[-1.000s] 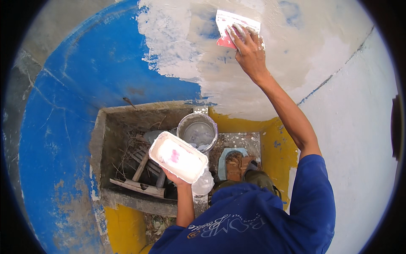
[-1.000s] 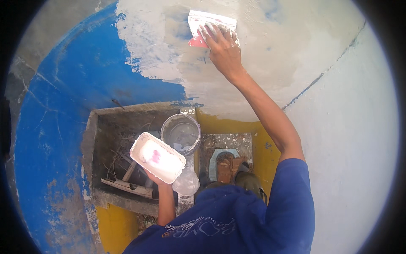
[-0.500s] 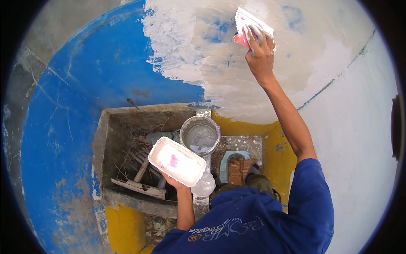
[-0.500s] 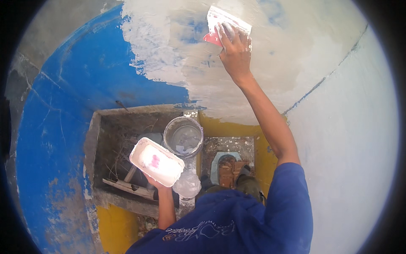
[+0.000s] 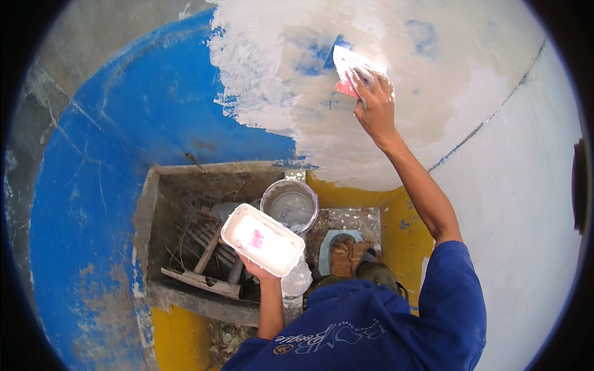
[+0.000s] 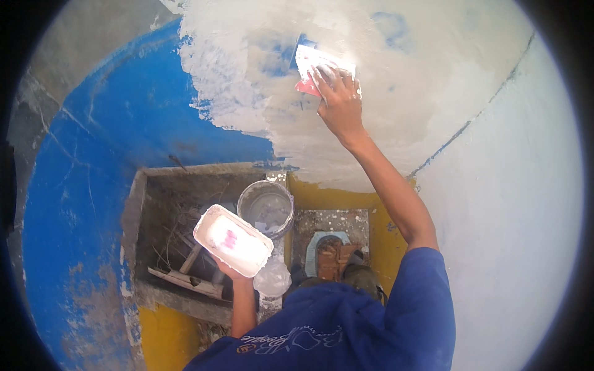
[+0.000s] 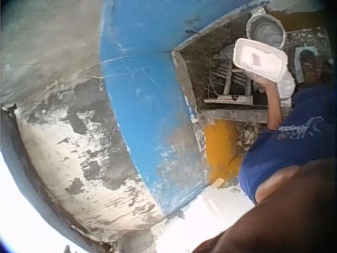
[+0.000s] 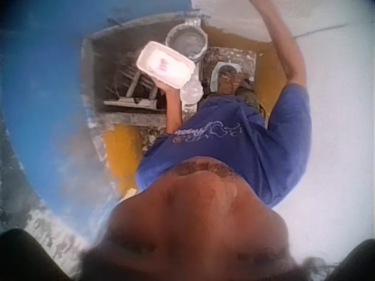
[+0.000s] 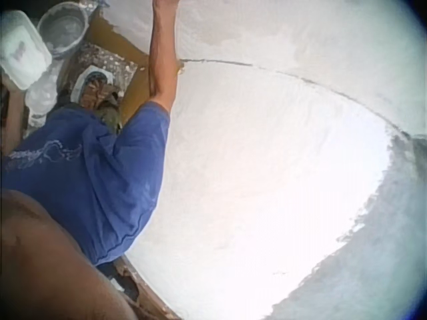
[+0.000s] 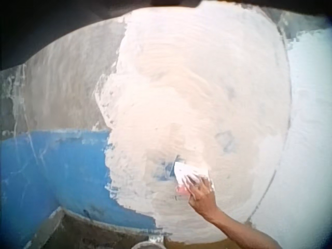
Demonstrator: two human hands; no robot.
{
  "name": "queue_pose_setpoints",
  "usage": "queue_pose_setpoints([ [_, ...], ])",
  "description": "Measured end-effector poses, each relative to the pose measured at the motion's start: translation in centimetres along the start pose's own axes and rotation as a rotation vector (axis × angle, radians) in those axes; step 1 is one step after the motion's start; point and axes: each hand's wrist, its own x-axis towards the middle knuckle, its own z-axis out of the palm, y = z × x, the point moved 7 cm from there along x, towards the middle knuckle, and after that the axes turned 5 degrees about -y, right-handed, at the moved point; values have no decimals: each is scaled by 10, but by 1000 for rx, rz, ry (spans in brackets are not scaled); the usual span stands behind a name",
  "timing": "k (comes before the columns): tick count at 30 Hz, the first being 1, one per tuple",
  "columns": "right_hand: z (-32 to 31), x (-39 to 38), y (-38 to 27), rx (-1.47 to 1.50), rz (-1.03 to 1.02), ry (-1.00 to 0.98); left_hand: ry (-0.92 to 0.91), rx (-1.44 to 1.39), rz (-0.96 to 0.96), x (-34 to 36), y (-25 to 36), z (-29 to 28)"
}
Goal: The person uses a putty knife to scrape white putty from a plastic container and spreads it across a blue and white interior wall.
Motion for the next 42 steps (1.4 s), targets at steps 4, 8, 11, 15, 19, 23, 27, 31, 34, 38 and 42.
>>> queue_pose_setpoints([
  [4, 1, 0, -6, 170, -7, 2, -65, 45, 59, 2, 7, 18],
  [8, 38, 22, 5, -157, 41, 34, -38, -10, -18, 1, -3, -12],
  [11, 78, -10, 5, -115, 11, -47, -92, 45, -24, 9, -1, 5],
  [15, 94, -79, -33, 91, -24, -242, 43, -15, 46, 7, 5, -2],
  [19, 18, -34, -21, 335, -62, -49, -13, -20, 81, 1, 20, 15],
  [23, -57, 56, 19, 123, -94, 271, -58, -54, 30, -5, 16, 11],
  [27, -32, 65, 7, -71, -86, 151, 67, -89, -1, -4, 8, 1],
  [31, 31, 9, -25, 59, -91, -29, 99, -28, 43, -1, 10, 3],
  [34, 43, -6, -33, 123, -136, -42, 76, 31, 83, -1, 20, 4],
  [38, 52, 4, -16, -30, -92, 48, 11, -56, 47, 0, 24, 1],
  [42, 120, -42, -20, -88, -111, -123, -10, -78, 34, 2, 18, -1],
])
